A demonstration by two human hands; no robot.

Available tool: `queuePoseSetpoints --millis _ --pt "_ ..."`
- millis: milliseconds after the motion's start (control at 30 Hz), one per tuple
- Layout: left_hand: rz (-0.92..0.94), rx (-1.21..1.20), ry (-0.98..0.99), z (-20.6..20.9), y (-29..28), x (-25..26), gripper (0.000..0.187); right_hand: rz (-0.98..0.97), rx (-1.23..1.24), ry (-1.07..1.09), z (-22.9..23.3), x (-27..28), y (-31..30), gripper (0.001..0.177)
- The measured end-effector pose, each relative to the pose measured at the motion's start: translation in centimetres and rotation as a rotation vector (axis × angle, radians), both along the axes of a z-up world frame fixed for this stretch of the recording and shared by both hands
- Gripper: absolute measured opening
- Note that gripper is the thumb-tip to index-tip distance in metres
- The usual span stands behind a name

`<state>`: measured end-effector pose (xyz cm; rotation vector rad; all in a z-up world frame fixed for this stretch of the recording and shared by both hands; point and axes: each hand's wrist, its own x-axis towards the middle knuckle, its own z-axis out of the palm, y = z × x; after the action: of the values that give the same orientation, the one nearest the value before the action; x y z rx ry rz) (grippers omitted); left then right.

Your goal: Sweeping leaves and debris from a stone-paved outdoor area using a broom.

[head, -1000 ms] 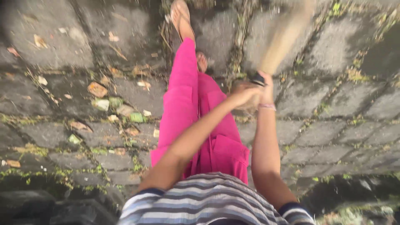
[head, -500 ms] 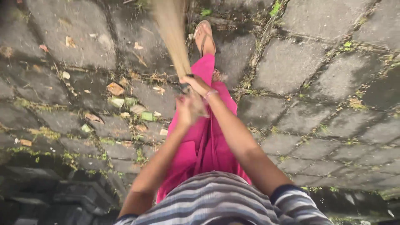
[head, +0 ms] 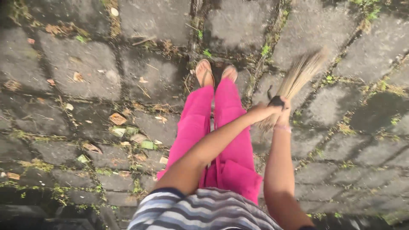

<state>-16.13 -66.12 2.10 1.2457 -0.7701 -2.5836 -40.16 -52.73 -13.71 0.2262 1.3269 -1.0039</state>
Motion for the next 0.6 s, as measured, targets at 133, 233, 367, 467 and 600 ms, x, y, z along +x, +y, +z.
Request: queuePoseSetpoints --millis 133,233,367,467,600 --pt "0.257 0.202 -0.009 2.8 -7.9 4.7 0.046 -0.031 -0.02 0.018 -1.4 6.5 -9.4 0.029" --pt "0.448 0.399 -0.052 3.5 -7.8 13.2 0.037 0.255 0.13 0.024 2.2 18.6 -14.6 0.027" --pt "0.987 0.206 -0.419 -2.8 0.2 21.6 0.026 0.726 0.095 -0.194 4.2 36.0 -23.2 0.03" --pt "1.264 0.101 -0.412 0.1 -3.6 21.0 0.031 1.032 0.035 -0.357 13.6 39.8 -30.4 0.039" --pt "1.348 0.2 -0.333 0.3 -2.5 16.7 0.036 1.413 -0.371 0.013 16.1 35.1 -32.2 0.045"
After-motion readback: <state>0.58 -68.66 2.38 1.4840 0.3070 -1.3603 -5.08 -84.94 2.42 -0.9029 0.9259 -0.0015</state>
